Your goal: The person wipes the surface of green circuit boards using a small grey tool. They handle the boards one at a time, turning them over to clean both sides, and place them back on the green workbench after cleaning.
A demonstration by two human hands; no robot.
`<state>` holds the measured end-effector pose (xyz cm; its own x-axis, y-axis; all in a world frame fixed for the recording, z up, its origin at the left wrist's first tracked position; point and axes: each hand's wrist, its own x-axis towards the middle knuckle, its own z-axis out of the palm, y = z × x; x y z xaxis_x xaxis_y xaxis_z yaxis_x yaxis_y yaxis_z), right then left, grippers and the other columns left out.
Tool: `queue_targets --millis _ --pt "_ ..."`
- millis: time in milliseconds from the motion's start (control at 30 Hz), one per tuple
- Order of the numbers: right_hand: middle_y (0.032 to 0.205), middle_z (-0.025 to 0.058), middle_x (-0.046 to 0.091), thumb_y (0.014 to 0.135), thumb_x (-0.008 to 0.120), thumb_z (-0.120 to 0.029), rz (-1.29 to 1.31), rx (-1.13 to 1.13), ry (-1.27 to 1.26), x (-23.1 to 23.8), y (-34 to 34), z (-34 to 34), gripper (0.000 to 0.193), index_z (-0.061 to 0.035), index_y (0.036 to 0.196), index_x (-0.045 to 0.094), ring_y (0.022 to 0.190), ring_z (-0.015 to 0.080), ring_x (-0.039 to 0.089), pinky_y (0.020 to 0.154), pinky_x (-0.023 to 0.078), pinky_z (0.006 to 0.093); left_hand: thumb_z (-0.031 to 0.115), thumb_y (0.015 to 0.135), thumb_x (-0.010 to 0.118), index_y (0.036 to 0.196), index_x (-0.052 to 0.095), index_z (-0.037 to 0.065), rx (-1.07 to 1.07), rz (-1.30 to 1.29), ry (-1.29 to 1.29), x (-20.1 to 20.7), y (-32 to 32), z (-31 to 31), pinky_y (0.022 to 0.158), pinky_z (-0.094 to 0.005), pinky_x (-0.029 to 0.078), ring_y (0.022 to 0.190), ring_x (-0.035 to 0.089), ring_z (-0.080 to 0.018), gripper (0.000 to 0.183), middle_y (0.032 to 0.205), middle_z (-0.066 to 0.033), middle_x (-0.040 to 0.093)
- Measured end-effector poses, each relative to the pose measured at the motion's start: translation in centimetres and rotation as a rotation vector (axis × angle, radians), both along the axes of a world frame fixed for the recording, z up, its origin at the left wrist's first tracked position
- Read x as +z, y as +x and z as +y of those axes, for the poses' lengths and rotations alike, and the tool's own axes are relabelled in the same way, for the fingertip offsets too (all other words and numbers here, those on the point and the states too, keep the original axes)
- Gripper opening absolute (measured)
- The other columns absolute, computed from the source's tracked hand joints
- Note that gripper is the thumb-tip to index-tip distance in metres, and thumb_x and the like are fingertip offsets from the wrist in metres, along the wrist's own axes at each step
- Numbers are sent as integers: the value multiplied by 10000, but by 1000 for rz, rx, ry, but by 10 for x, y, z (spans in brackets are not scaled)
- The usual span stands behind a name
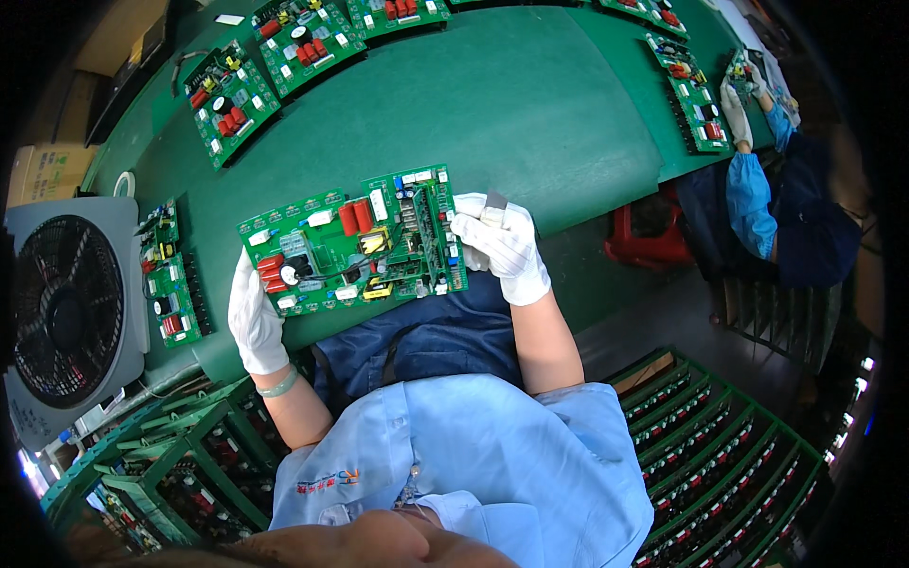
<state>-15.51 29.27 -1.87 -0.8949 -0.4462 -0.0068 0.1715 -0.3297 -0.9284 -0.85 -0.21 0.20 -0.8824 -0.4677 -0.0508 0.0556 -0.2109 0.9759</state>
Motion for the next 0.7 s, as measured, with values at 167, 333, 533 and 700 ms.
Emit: queue_targets --millis 167,333,533,700 --pt "886 111 674 874 645 -90 -76 -36 -2 1 0 -5 313 99 1124 642 454 80 491 396 336 210 205 976 520 1419 339 -110 -51 5 3 4 -5 1 1053 -355 405 1222 533 -228 573 1361 -179 510" --pt "863 84 669 925 629 -129 -242 -7 224 3 -5 -11 337 75 1193 622 516 50 522 429 375 189 182 973 552 1425 354 -89 -34 -82 20 2 -7 -3 1075 -361 367 1246 504 -220 563 1372 -165 499" --pt "937 32 701 955 590 -188 10 -18 592 32 -13 -1 316 -38 1228 643 536 45 525 441 419 199 188 960 608 1405 401 -76 -75 -265 -186 8 2 -20 902 -273 484 1029 608 -144 557 1211 -125 607" --pt "981 47 714 923 616 -98 213 -88 622 27 -9 3 293 -26 1206 648 697 89 613 598 500 233 101 970 565 1400 462 20 118 -273 -442 15 6 -14 809 -226 498 973 602 -107 450 1242 -151 601"
